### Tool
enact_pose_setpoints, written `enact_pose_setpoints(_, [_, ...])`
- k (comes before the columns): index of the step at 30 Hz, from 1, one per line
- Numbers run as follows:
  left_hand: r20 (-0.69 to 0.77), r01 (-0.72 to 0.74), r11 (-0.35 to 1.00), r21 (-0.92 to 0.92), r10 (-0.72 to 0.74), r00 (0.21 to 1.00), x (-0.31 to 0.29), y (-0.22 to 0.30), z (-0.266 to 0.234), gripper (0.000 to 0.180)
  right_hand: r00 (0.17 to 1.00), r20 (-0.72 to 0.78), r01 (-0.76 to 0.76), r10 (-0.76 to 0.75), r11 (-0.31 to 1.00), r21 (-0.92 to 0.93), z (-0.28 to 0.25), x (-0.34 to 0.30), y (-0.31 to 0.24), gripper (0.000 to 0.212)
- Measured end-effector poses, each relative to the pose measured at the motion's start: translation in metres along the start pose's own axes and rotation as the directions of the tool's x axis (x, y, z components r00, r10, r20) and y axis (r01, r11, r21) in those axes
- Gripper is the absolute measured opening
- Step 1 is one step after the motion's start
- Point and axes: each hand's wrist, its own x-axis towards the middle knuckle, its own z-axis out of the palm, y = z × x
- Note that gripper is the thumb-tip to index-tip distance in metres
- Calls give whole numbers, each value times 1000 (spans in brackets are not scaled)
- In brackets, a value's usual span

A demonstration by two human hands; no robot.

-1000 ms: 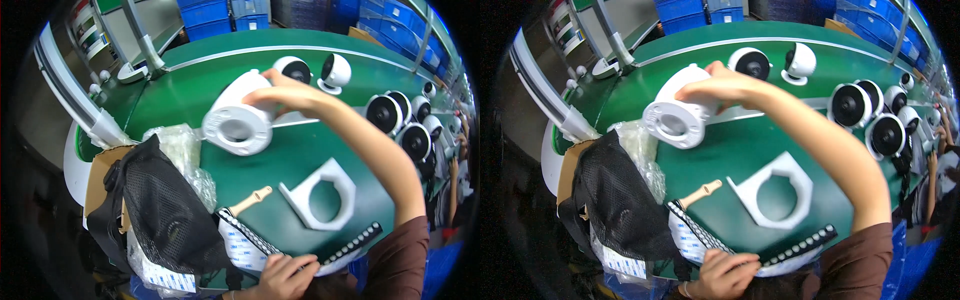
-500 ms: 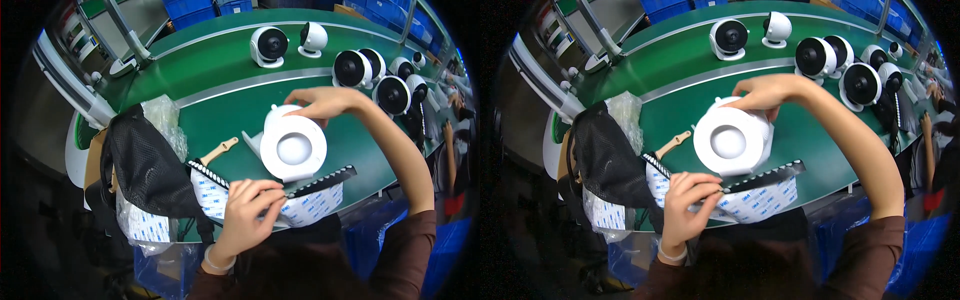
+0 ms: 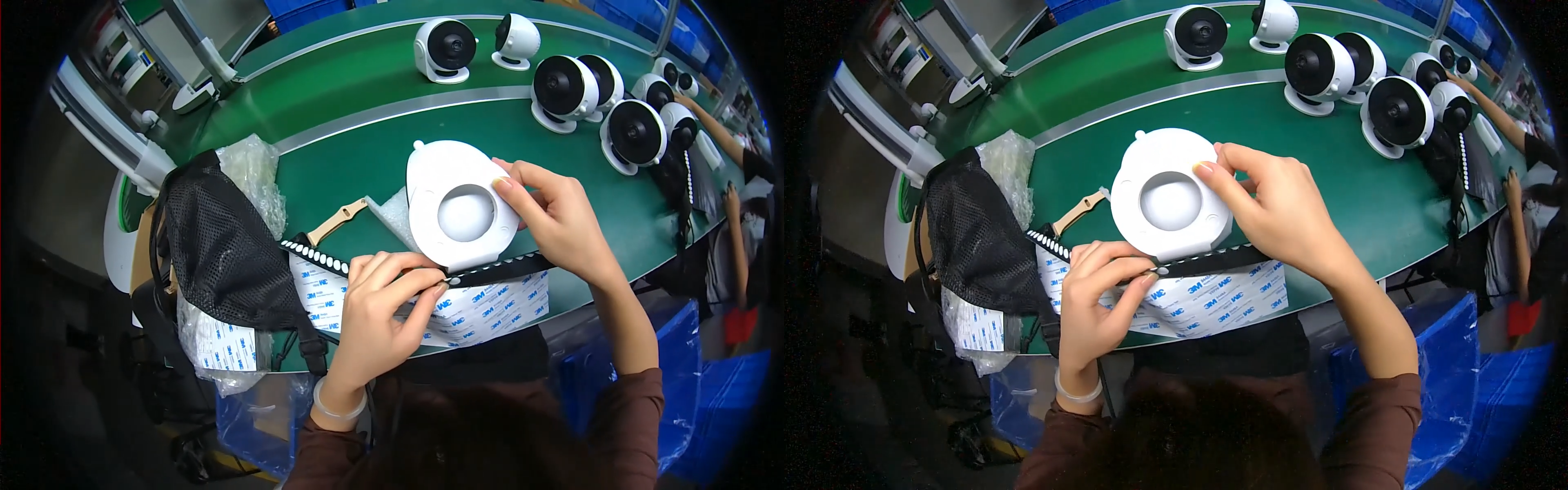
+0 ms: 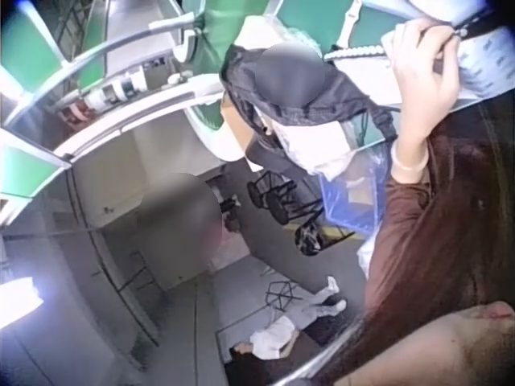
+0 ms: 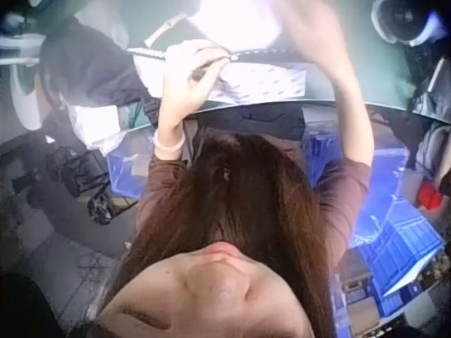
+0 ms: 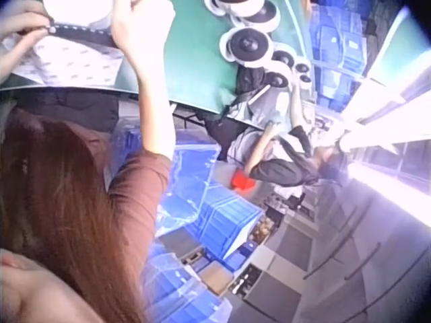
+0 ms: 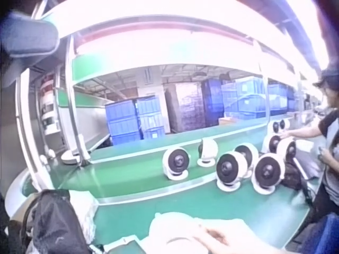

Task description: Applying small black adhesive pads to the bottom of security camera bases on an assembly line.

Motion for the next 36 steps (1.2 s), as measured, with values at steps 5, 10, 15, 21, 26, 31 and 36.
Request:
enact_pose_setpoints(5, [47, 46, 997, -56, -43, 998, -3, 4, -9, 6, 976, -161, 109, -149, 966, -236, 2, -13, -5, 27])
enact_pose_setpoints(10, [98, 30, 996, -84, -22, 995, -1, 10, -18, 8, 941, 93, 336, -326, 863, -377, -21, -54, -34, 26])
enact_pose_setpoints(15, [143, 40, 999, -12, -38, 989, 2, 23, -22, 11, 976, 218, 2, 16, 997, -80, -5, -67, -31, 9])
enact_pose_setpoints(21, [175, 14, 999, -34, -8, 985, 2, 24, -11, 12, 951, 14, 300, -310, 907, -295, 1, -72, -25, 18])
enact_pose_setpoints(26, [126, 0, 999, -40, 5, 992, 4, 22, -2, 12, 921, -66, 353, -383, 895, -272, 17, -76, -20, 26])
enact_pose_setpoints(31, [129, 20, 998, -64, -12, 992, 5, 22, 2, 13, 880, -163, 382, -445, 870, -311, 23, -75, -15, 23])
enact_pose_setpoints(36, [88, 32, 994, -105, -23, 996, 4, 21, 3, 15, 880, -157, 392, -447, 873, -288, 24, -72, -15, 24])
